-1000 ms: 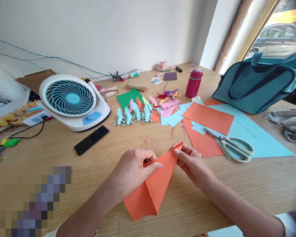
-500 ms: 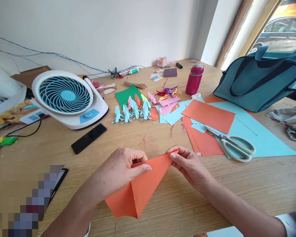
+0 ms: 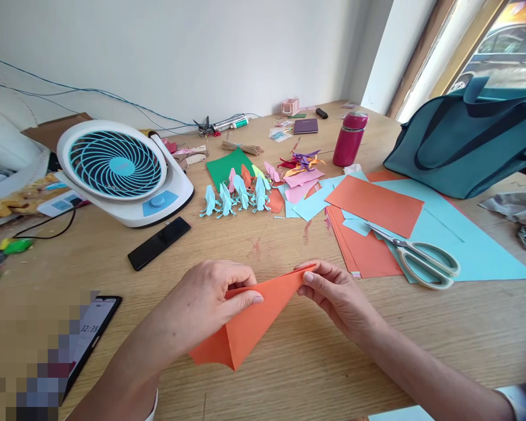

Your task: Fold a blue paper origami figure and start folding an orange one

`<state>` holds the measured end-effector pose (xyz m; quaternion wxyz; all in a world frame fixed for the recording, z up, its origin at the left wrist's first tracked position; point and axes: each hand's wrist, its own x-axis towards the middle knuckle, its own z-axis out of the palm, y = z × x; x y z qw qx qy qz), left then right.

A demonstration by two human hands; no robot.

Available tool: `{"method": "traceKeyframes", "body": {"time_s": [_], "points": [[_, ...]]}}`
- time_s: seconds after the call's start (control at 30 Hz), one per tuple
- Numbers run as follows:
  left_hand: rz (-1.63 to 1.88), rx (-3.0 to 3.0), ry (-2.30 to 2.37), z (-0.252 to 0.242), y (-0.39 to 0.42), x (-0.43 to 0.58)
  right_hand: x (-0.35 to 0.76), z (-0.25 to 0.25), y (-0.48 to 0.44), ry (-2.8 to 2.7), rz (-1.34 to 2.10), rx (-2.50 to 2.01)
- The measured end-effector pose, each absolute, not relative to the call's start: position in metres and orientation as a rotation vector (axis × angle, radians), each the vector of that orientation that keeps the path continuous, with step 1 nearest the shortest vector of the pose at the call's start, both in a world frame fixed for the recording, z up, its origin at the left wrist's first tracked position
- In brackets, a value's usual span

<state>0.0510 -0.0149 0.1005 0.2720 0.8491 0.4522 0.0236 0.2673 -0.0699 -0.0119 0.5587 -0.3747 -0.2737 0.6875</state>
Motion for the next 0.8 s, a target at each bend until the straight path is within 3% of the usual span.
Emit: {"method": "traceKeyframes", "body": {"time_s": [0.8], "points": [[0.055, 2.307, 1.224, 0.1006, -0.0157, 0.0524, 0.2655, -0.0076, -0.0682, -0.506, 1.584, -0.936]]}}
